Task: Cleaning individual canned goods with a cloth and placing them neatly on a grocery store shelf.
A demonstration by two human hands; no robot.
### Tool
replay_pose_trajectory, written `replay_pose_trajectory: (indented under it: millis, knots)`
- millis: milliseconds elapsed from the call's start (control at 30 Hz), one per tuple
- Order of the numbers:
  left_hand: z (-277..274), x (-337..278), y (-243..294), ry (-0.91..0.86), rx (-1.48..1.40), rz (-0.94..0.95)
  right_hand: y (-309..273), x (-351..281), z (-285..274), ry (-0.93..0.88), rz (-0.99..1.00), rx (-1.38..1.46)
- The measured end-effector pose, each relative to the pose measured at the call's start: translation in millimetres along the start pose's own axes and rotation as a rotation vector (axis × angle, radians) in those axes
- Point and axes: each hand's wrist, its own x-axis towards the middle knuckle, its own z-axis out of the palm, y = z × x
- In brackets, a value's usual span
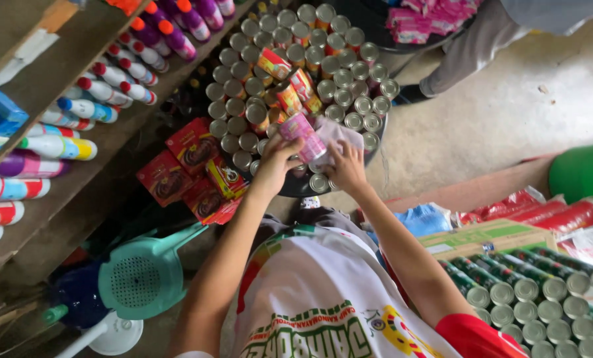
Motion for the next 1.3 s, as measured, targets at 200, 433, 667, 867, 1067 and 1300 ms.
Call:
replay_pose_trajectory:
  millis: [200,433,667,867,1067,1300]
  knots:
    - [-9,1,7,0.036,0.086,0.081,22,15,23,-0.421,0.125,0.101]
    - [2,-14,41,0.087,0.404,0.48,-74,61,-65,-0.358,0.179,1.274]
    - [-7,-31,83,0.155,0.457,0.467,-126,98,-83,-0.438,0.121,1.395]
    - [-30,-47,111,0.225,0.511,0.652,-184,138,-118,-0.565,0.002,1.31]
    - [-41,-79,170,0.333,0.491,0.72,-249,181,-127,-0.636,0.018,1.181]
    - [-82,-119,237,0.514,0.459,0.859,-336,234,-116,-0.647,-0.428,1.125]
